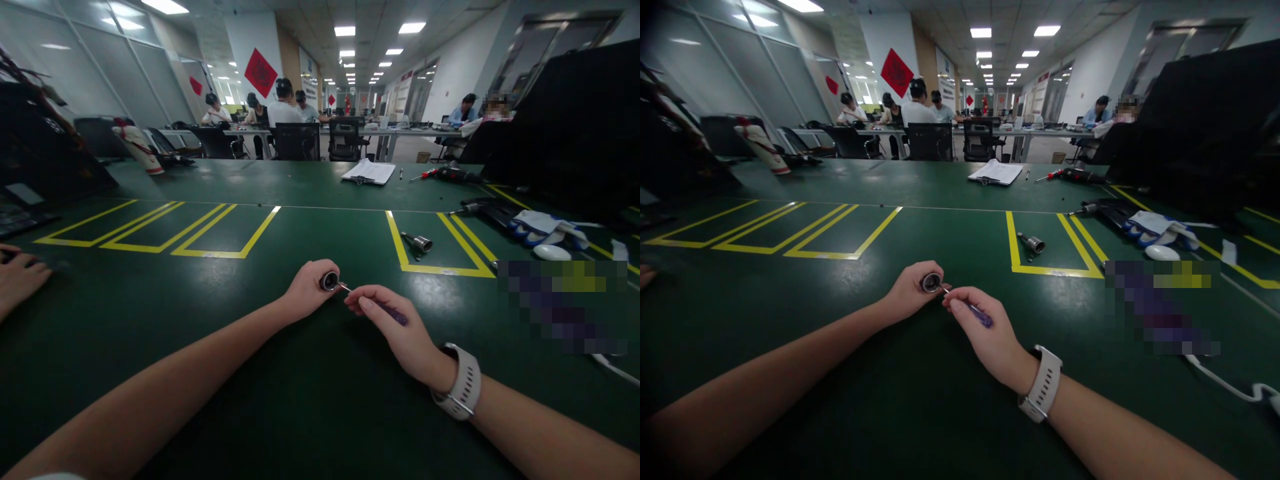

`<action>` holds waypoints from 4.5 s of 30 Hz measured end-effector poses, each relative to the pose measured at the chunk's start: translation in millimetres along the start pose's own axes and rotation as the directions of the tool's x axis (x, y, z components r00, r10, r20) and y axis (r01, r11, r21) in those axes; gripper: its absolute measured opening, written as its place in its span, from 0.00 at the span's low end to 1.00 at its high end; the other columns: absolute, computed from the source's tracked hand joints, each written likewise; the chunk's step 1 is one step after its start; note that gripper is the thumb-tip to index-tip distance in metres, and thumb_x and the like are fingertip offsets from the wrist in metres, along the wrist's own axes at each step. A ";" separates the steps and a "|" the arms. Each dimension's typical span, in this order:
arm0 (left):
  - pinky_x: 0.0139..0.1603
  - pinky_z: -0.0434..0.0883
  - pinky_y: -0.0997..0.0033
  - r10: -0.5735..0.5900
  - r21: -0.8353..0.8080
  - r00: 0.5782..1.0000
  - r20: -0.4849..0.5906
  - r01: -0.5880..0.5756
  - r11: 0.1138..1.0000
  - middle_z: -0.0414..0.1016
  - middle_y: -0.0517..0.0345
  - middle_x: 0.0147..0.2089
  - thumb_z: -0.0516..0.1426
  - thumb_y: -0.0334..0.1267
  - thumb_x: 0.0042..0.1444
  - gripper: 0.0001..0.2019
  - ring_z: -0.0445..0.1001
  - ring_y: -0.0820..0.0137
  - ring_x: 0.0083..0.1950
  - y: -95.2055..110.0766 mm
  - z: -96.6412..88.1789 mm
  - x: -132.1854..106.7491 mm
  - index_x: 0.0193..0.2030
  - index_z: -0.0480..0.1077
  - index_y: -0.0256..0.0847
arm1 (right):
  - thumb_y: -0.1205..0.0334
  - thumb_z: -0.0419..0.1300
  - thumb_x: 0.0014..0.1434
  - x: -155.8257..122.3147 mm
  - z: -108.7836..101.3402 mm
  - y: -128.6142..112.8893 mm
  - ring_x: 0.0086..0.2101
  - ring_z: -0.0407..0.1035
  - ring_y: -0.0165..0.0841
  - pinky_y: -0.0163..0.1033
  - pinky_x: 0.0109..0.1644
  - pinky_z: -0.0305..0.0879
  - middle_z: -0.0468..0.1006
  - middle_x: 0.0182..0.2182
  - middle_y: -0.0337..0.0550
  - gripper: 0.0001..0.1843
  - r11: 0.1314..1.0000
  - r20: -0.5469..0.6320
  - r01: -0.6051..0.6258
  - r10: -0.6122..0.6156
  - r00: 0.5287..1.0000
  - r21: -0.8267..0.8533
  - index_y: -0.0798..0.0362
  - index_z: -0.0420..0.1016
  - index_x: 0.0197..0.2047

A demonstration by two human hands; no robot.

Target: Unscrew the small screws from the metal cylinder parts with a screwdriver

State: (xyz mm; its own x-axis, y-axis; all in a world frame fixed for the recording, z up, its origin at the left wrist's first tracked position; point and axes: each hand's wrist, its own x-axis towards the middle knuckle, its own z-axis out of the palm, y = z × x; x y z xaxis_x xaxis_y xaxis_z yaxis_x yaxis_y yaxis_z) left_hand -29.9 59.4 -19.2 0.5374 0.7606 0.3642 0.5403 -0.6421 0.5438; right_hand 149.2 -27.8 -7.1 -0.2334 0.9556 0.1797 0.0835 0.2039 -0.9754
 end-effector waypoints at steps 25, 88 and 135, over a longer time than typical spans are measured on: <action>0.38 0.60 0.71 0.145 0.030 0.988 0.054 -0.147 0.989 0.66 0.63 0.28 0.54 0.30 0.52 0.03 0.66 0.74 0.31 -2.2 3.1 -2.0 0.29 0.63 0.38 | 0.59 0.54 0.59 3.4 -3.8 10.9 0.42 0.69 0.38 0.44 0.44 0.64 0.77 0.38 0.45 0.11 0.946 -0.052 -0.098 0.120 0.991 0.310 0.51 0.77 0.38; 0.38 0.61 0.70 0.106 0.073 0.989 0.099 -0.113 0.991 0.69 0.62 0.29 0.53 0.31 0.52 0.02 0.67 0.73 0.32 -1.1 2.7 -2.6 0.29 0.63 0.38 | 0.60 0.55 0.59 1.7 -2.7 9.8 0.39 0.69 0.36 0.43 0.41 0.63 0.77 0.37 0.44 0.10 0.948 -0.035 -0.095 0.111 0.993 0.304 0.51 0.78 0.37; 0.36 0.60 0.71 0.132 -0.028 0.989 0.062 -0.131 0.991 0.66 0.63 0.27 0.54 0.30 0.51 0.03 0.65 0.74 0.30 -0.9 2.6 -2.9 0.28 0.63 0.37 | 0.60 0.55 0.57 4.9 -4.5 10.1 0.37 0.68 0.35 0.41 0.39 0.62 0.78 0.36 0.46 0.11 0.865 0.003 -0.185 0.208 0.978 0.467 0.53 0.78 0.34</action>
State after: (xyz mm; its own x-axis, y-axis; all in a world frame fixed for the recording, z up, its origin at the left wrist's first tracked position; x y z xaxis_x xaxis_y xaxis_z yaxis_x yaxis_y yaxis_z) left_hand -30.2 57.6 -22.8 0.6430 0.6616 0.3857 0.4469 -0.7332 0.5126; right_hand 153.2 -20.1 -15.4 -0.2143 0.9764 -0.0275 -0.3370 -0.1003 -0.9362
